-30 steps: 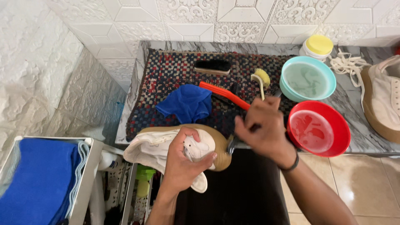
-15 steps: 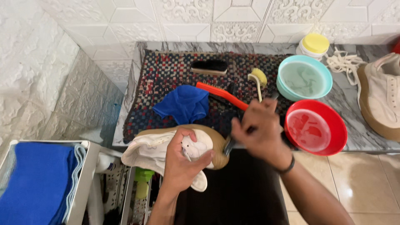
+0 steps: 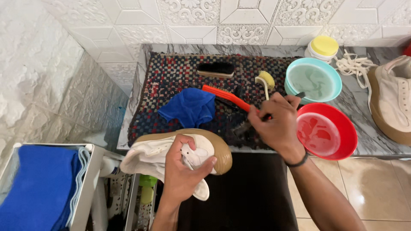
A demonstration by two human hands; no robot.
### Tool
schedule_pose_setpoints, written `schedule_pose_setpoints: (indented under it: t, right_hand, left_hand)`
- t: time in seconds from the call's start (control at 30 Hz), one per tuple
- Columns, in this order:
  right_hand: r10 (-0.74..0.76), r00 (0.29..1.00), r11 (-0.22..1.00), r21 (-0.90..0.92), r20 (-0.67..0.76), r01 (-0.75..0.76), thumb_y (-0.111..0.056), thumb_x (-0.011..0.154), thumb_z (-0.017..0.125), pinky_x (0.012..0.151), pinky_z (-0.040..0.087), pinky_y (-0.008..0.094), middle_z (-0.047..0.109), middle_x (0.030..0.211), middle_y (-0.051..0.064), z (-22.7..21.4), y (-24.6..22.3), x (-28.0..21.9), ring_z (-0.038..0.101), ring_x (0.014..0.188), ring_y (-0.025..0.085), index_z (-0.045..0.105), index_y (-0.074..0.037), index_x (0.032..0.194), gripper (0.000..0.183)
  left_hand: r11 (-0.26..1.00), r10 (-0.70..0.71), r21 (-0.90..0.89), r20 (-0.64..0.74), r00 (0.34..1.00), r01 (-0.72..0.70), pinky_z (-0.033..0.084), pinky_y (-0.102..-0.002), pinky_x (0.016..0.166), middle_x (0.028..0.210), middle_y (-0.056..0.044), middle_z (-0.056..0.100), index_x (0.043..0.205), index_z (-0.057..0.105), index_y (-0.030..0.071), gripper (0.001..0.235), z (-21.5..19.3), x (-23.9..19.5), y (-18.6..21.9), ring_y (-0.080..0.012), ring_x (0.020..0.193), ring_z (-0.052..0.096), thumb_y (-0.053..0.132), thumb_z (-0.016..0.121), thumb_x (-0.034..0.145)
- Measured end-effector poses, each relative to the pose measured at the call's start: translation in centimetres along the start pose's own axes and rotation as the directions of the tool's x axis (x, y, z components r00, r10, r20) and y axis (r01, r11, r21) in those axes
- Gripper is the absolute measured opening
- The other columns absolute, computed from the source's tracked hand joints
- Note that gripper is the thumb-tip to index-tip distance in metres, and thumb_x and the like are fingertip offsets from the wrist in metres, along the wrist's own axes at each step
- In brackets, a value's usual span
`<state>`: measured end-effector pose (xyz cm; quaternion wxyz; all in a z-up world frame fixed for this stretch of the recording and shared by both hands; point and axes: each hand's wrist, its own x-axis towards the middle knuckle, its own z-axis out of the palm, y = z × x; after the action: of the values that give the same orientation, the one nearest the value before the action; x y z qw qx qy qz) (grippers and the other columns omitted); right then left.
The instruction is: The person cleans a white sneaker by repeatedly scrubbing it with an orange brush and wiping it with a blue cloth. They rotate the shoe to clean different areas, including the sole and upper, while using a red bowl of soapy water to wet the brush.
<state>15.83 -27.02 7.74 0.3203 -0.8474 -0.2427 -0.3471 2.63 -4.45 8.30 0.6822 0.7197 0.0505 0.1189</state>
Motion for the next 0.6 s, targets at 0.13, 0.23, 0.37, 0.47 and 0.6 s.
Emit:
schedule_pose_setpoints:
  t: [0.13, 0.23, 0.37, 0.47, 0.6]
  right_hand:
    - [0.038, 0.995, 0.984, 0.172, 0.087, -0.053, -0.012, 0.089, 0.074, 0.090, 0.029, 0.040, 0.049, 0.062, -0.003, -1.6, -4.6, -0.1, 0.045, 0.058, 0.014, 0.047, -0.016, 0.057, 0.042]
    - [-0.066, 0.993, 0.992, 0.111, 0.099, 0.055, -0.011, 0.086, 0.076, 0.090, 0.031, 0.039, 0.053, 0.061, -0.006, -1.0, -2.0, 0.1, 0.049, 0.058, 0.015, 0.047, -0.018, 0.058, 0.042]
    - [-0.117, 0.988, 0.985, 0.140, 0.100, 0.103, -0.009, 0.087, 0.078, 0.089, 0.028, 0.040, 0.050, 0.063, -0.006, -2.5, -4.4, 1.8, 0.046, 0.060, 0.013, 0.049, -0.018, 0.058, 0.042]
    - [-0.230, 0.964, 0.948, 0.256, 0.135, 0.190, -0.010, 0.088, 0.074, 0.089, 0.029, 0.041, 0.050, 0.059, -0.007, -2.3, -4.7, 1.8, 0.046, 0.059, 0.014, 0.046, -0.019, 0.057, 0.043]
    - [-0.160, 0.984, 0.982, 0.112, 0.076, 0.151, -0.004, 0.088, 0.079, 0.089, 0.027, 0.038, 0.046, 0.063, -0.003, -2.4, -2.9, 2.3, 0.040, 0.058, 0.014, 0.045, -0.014, 0.062, 0.044]
  left_hand:
    - [0.999, 0.006, 0.034, 0.002, 1.000, -0.006, 0.044, -0.024, 0.062, 0.077, 0.003, 0.059, 0.091, 0.050, 0.017, 0.045, 0.4, -0.5, -0.3, -0.0070, 0.066, 0.050, 0.015, 0.090, 0.070]
    - [0.996, -0.076, 0.044, 0.086, 0.993, 0.072, 0.042, -0.025, 0.052, 0.072, 0.002, 0.059, 0.096, 0.049, 0.017, 0.050, 0.1, -1.0, 0.2, -0.0073, 0.056, 0.048, 0.013, 0.091, 0.070]
    - [0.976, -0.112, 0.195, 0.101, 0.989, 0.091, 0.046, -0.027, 0.053, 0.069, 0.003, 0.062, 0.101, 0.051, 0.020, 0.055, 0.3, -0.9, 1.5, -0.0092, 0.056, 0.051, 0.018, 0.093, 0.066]
    - [0.959, -0.106, 0.275, 0.128, 0.986, 0.068, 0.047, -0.028, 0.060, 0.076, 0.004, 0.062, 0.104, 0.050, 0.021, 0.058, 0.1, -1.2, 1.3, -0.0104, 0.062, 0.053, 0.025, 0.093, 0.065]
    - [0.957, -0.145, 0.268, 0.114, 0.983, 0.110, 0.047, -0.028, 0.061, 0.075, 0.004, 0.063, 0.103, 0.049, 0.021, 0.059, -0.1, -1.5, 1.6, -0.0111, 0.064, 0.054, 0.022, 0.093, 0.064]
